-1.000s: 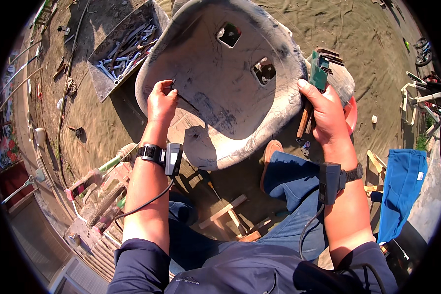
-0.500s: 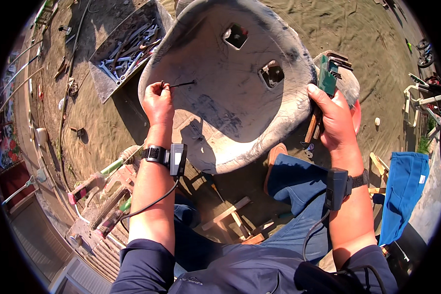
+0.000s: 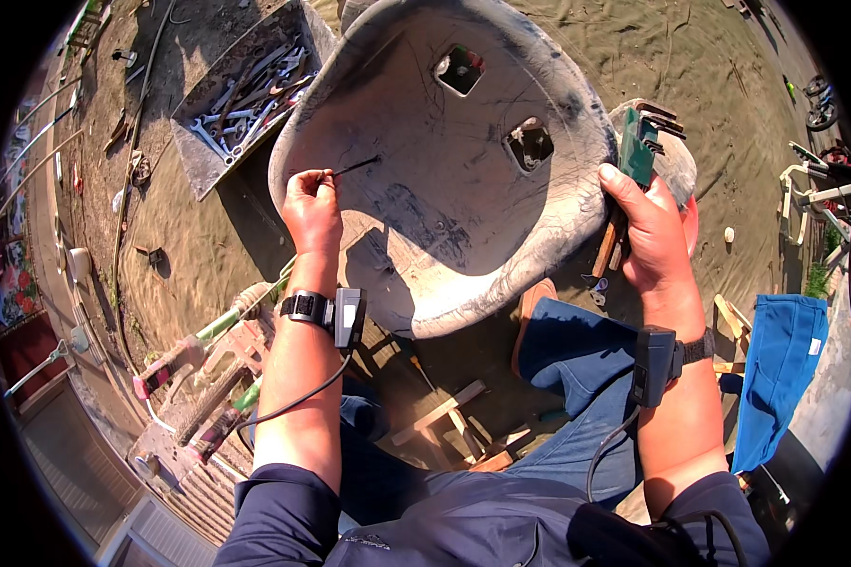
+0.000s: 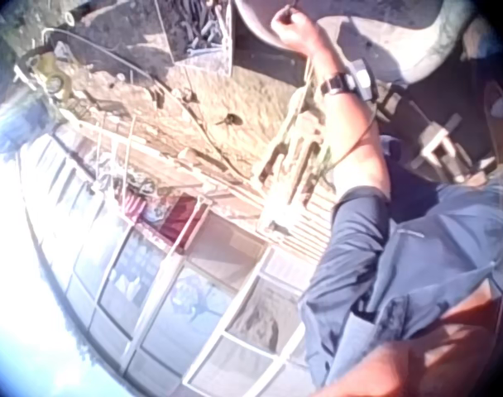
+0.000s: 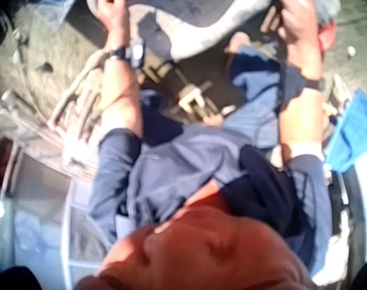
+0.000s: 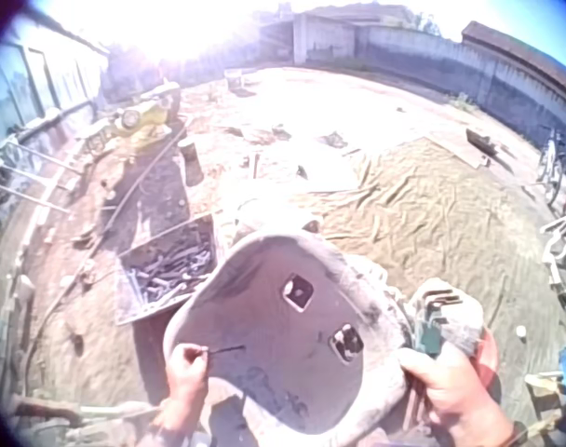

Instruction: The person works on a child's tricycle, first removing the seat and then using a screwdriver and a set of Allen keys to tighten or adjust screws on the underside of the seat.

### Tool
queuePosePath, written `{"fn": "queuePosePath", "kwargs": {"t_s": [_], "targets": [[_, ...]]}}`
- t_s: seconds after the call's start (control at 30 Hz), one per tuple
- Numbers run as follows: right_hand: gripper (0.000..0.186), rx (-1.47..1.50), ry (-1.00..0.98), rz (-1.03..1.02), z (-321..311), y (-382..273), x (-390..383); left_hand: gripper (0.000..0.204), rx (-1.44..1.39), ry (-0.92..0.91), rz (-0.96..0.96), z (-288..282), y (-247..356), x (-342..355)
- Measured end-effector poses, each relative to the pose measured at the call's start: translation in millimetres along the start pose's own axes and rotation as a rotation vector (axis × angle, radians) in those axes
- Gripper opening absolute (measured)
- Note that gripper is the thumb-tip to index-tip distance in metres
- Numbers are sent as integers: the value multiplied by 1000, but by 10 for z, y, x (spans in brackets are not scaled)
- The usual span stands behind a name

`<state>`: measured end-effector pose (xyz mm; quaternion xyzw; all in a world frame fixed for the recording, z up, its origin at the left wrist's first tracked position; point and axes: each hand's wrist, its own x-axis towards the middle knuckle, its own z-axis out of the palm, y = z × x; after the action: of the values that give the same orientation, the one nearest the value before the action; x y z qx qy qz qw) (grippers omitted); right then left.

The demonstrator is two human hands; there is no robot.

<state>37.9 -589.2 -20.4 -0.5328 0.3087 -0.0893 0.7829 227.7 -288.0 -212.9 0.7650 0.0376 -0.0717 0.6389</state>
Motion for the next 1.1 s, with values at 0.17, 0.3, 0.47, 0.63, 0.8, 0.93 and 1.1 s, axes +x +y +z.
{"fn": "queuePosePath", "kwargs": {"t_s": [0.17, 0.3, 0.47, 0.63, 0.8, 0.93, 1.1], "targets": [[22, -20, 11, 24, -23, 1, 3, 5, 5, 24, -10, 6, -20, -52], [22, 9, 1, 32, -16, -2, -6, 5, -21, 25, -4, 12, -38, -44], [22, -8, 25, 43, -31, 7, -6, 4, -45, 19, 10, -6, -42, -96], [21, -7, 7, 50, -35, 9, 2, 13, 62, -46, 132, -18, -79, -230], [21, 14, 6, 34, -11, 0, 0, 14, 383, -74, 372, -20, 3, -343], [21, 14, 4, 16, -2, 11, 7, 17, 455, -109, 489, -25, 84, -402], [22, -16, 10, 28, -56, 39, 18, 17, 666, -171, 594, -65, 206, -393]]}}
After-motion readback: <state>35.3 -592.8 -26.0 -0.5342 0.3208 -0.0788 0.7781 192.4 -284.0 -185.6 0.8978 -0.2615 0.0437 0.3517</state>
